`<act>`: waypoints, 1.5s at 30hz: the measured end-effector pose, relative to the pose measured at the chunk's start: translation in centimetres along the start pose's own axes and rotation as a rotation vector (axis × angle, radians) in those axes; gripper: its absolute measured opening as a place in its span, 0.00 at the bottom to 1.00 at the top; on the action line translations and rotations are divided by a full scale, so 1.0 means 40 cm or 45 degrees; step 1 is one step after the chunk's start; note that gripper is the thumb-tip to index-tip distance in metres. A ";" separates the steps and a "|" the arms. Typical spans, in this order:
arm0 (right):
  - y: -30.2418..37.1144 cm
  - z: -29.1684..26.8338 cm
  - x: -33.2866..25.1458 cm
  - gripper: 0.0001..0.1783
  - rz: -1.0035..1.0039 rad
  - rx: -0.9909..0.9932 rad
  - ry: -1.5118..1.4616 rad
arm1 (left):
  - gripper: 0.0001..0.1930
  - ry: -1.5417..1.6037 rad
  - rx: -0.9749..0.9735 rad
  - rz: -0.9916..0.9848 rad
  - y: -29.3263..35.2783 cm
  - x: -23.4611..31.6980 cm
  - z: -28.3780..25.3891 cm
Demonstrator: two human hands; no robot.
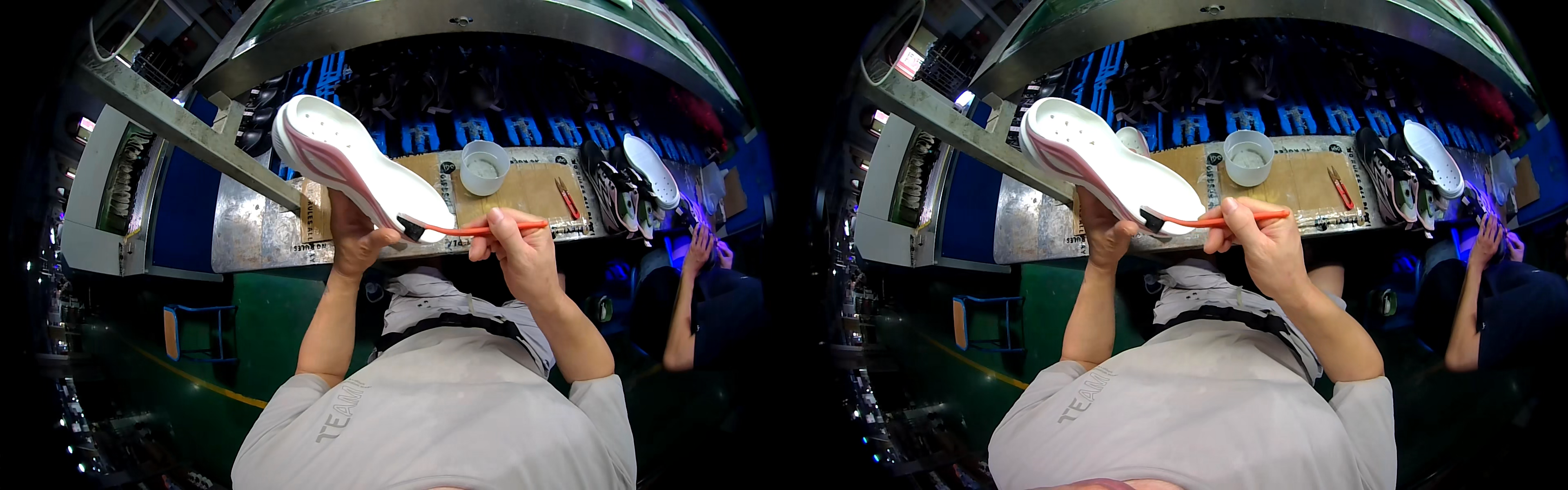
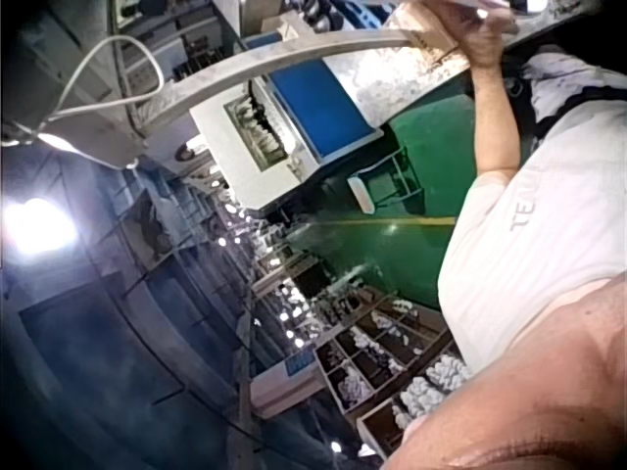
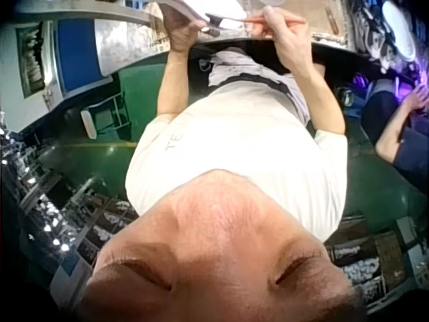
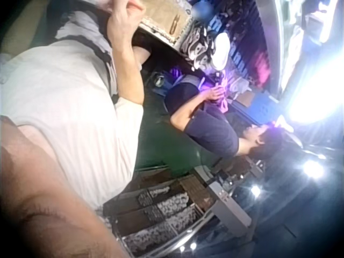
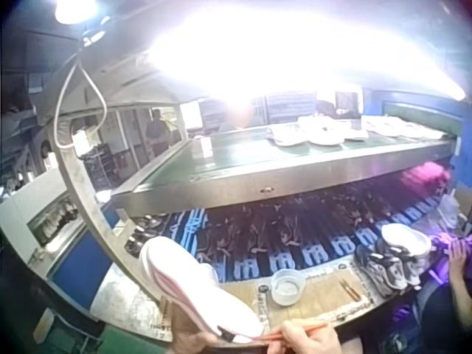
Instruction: The person dips a brush into a container of adhesive and applies the liquid across shoe soles one by one at a workstation.
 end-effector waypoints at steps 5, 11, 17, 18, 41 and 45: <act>-0.039 0.050 -0.037 0.24 -0.116 -0.031 -0.192 | 0.61 0.077 -0.009 -0.139 0.026 -0.041 0.010; -0.062 0.011 -0.026 0.24 -0.163 0.122 -0.160 | 0.52 0.074 0.033 -0.184 0.021 -0.019 -0.040; -0.035 -0.131 0.035 0.22 -0.145 0.294 -0.147 | 0.34 0.476 0.721 -0.767 0.199 -0.162 -0.313; -0.028 -0.145 0.043 0.22 -0.149 0.289 -0.151 | 0.34 0.472 0.721 -0.761 0.235 -0.170 -0.346; 0.111 -0.321 0.138 0.20 -0.130 0.496 -0.212 | 0.26 -0.101 0.112 0.102 -0.770 0.230 -0.041; 0.120 -0.336 0.174 0.20 -0.065 0.491 -0.202 | 0.18 -0.522 0.022 -0.102 -0.567 0.115 -0.035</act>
Point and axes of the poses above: each hand's wrist, its own y-axis away from the middle knuckle, its own z-axis out of the palm, x = y × z, the point moved 9 cm from there along -y, towards the middle knuckle, and after that the axes turned 2 degrees about -z, right-handed, at the moved point
